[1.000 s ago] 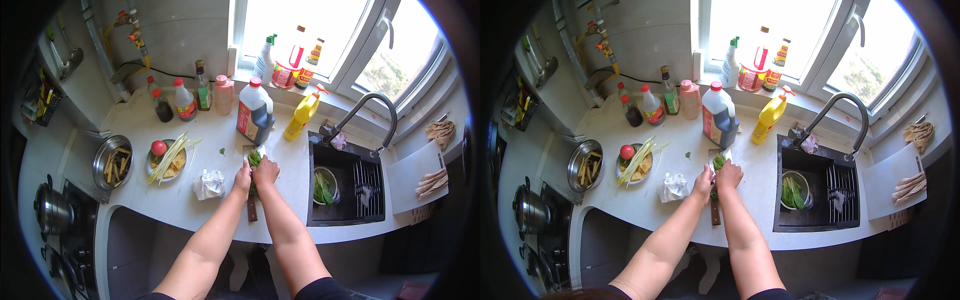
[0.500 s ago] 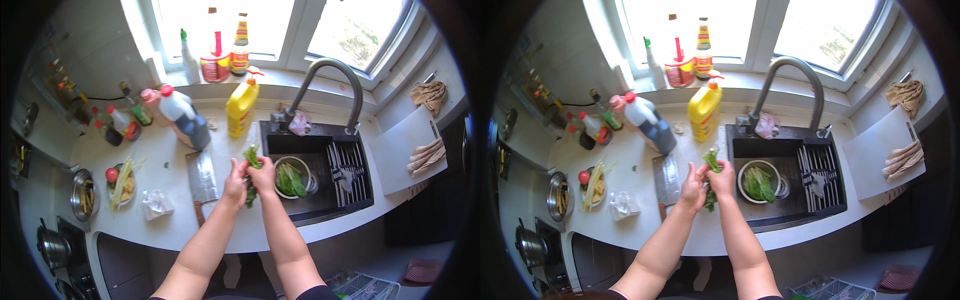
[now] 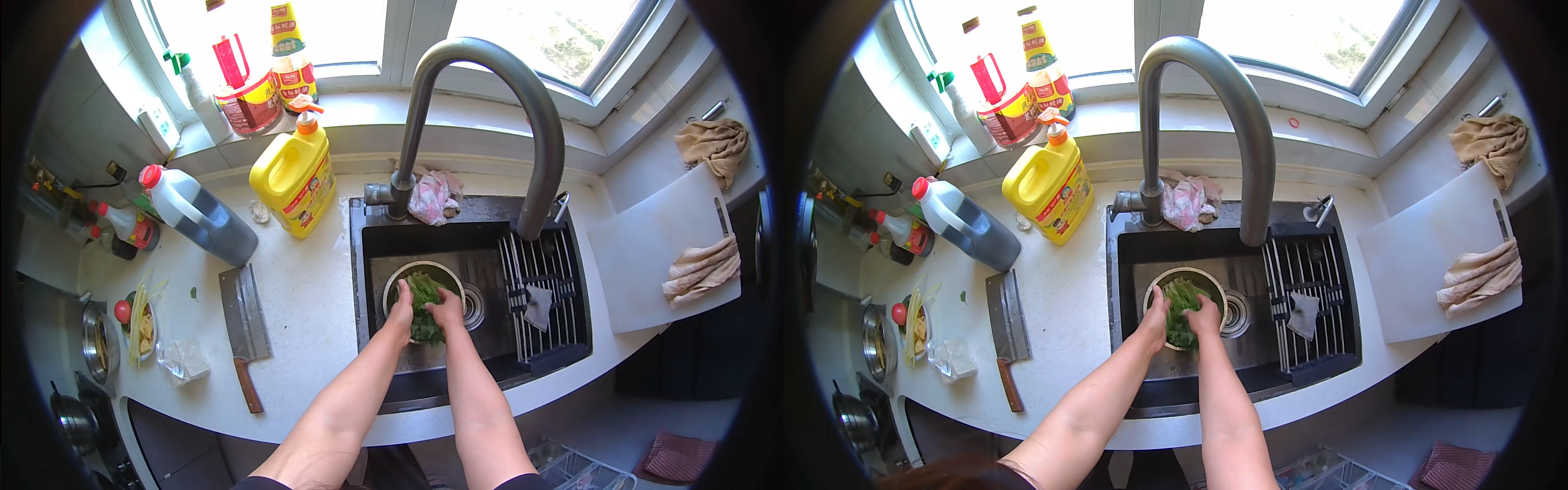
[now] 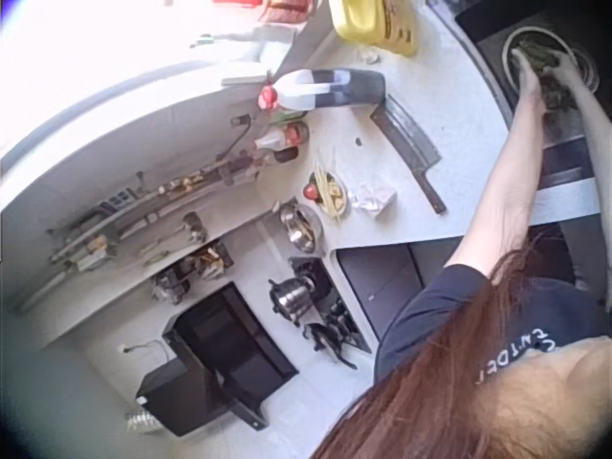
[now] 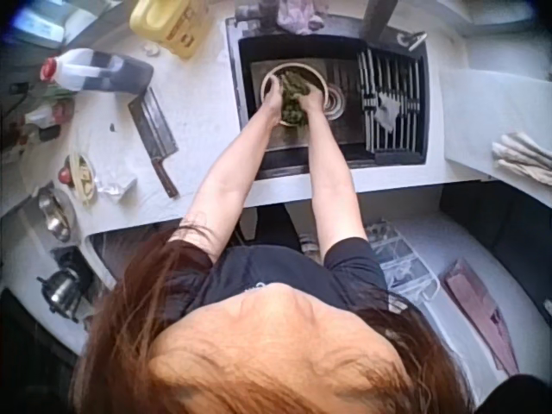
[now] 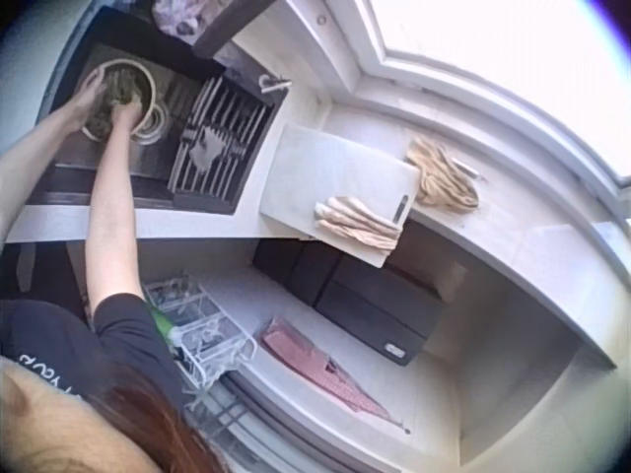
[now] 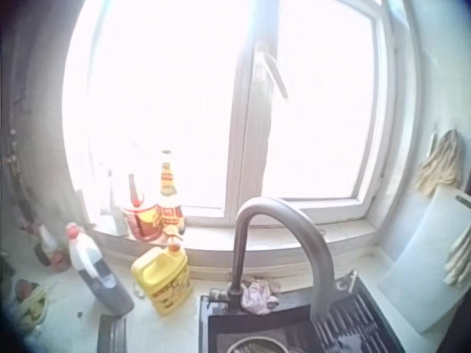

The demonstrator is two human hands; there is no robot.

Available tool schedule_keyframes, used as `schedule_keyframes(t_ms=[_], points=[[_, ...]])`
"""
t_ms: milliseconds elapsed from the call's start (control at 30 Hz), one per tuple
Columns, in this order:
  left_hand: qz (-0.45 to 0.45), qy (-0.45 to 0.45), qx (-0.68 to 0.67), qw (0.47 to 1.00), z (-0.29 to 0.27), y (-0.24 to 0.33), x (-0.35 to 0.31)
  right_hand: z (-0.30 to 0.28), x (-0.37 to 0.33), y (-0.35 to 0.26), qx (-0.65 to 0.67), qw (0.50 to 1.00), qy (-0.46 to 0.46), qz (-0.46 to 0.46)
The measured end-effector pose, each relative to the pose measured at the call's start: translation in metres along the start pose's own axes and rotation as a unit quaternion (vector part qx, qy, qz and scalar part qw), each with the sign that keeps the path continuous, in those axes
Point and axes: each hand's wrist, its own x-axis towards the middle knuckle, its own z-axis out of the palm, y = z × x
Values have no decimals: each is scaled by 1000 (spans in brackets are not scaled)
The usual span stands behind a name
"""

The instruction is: The person washes green vegetables in a sink, retrieves a bowl from a drawer, and hangs a cloth on a wall hook. They then add flour to the bowl from a bag using a scoop and mix the contents with chopsticks.

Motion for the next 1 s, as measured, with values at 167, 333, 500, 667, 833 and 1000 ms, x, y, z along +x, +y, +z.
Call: schedule_keyframes(t_ms=[167,333,500,667,833,1000], points=[[46,10,52,998,-17,25,-32,1,1,15,74,997,31,0],[68,-45,-190,978,-17,53,-99,-46,-49,-40,181,981,67,-24],[53,-89,-295,950,-53,58,-155,-36,-108,-69,32,998,-54,6],[129,-56,-173,975,-122,61,-266,-9,-196,-110,100,970,51,-216],[144,-40,-240,959,-281,21,-385,45,-368,-181,525,828,-174,-93],[31,230,-421,877,-461,-37,-438,180,-497,-164,471,770,-396,170]])
